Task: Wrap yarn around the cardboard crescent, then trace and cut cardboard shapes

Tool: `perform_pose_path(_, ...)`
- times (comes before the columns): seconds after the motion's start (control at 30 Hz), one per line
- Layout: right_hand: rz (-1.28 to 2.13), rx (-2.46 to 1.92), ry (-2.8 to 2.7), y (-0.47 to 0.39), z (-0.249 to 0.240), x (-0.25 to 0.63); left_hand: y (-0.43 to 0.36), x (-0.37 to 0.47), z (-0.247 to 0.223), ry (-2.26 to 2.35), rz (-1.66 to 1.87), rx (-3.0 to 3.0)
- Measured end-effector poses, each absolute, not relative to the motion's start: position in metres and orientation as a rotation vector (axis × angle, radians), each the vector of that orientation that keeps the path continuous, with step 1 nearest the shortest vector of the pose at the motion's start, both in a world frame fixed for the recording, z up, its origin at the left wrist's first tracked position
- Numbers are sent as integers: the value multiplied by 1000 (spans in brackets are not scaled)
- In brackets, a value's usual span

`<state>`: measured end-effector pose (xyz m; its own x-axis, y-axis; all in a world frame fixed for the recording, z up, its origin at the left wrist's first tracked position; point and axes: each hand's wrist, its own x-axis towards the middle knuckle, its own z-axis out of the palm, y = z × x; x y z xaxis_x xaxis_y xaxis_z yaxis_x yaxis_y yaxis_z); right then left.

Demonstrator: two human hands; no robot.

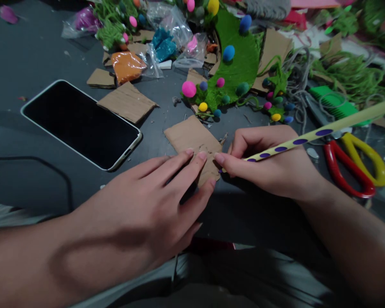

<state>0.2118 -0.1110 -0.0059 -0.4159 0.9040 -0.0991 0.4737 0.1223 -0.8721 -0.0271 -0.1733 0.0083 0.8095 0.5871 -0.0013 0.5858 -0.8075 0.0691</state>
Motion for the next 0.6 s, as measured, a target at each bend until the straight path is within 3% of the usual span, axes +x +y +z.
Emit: perform_pose_path(0.6,1321,-1267,-1782,-108,-5,211,-172,-26,6,940,48,2924)
